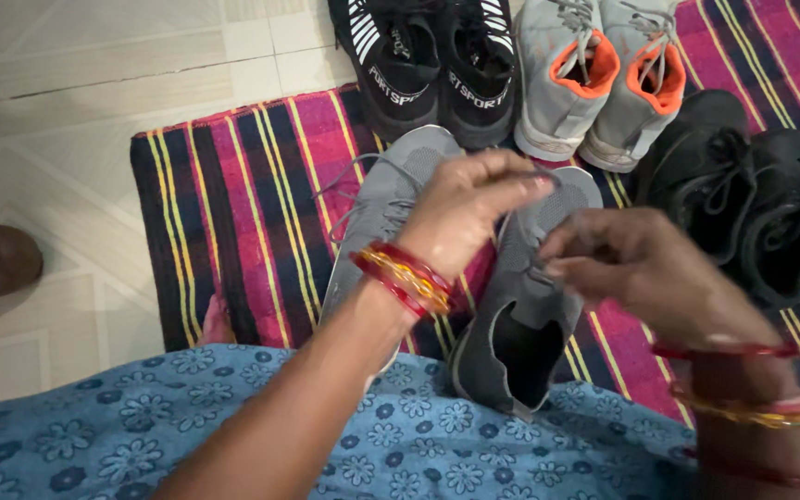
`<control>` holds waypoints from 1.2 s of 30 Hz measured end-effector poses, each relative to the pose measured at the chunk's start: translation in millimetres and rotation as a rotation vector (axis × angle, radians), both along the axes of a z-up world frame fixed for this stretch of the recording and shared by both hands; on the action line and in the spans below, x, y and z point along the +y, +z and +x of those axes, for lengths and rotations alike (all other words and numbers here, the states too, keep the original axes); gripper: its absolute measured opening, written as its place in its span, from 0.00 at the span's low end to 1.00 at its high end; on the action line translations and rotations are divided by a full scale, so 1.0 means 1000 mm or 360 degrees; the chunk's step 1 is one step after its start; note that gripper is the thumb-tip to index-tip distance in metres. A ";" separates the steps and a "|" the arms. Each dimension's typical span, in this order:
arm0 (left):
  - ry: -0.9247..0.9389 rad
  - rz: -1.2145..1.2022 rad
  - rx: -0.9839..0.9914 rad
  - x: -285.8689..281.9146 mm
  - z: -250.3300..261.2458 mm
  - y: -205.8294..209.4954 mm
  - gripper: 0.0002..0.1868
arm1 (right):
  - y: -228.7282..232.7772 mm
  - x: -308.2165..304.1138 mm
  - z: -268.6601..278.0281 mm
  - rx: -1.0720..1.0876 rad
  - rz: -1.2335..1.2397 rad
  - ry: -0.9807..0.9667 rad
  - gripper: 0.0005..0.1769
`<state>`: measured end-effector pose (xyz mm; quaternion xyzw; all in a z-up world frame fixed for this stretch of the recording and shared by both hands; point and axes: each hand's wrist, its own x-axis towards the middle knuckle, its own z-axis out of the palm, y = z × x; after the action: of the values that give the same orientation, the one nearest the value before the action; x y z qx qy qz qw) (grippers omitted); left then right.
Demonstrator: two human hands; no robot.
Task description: The person unlaces and relaces several pairs of shoes arranged on a striped mat. They handle black, gray, and white sneakers, removing the laces and then rethreading them through the eyelets before tying them.
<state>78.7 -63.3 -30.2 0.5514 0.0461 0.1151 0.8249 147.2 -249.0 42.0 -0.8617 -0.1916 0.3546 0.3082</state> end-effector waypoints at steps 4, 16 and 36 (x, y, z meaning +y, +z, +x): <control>0.0276 0.0179 0.0084 0.032 -0.004 0.011 0.10 | -0.005 -0.040 0.022 -0.0204 0.0598 -0.0450 0.07; 0.0477 0.0770 0.0171 0.014 -0.018 0.043 0.11 | -0.116 -0.164 0.160 -0.0631 0.0264 -0.1111 0.05; 0.0253 0.2012 0.0351 0.052 -0.109 0.100 0.08 | -0.035 0.029 -0.038 -0.1192 0.0511 0.0168 0.13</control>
<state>-30.8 -11.7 69.5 0.9344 0.0947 0.1234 0.3204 109.6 -219.9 7.3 -0.8611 -0.3874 -0.0027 0.3292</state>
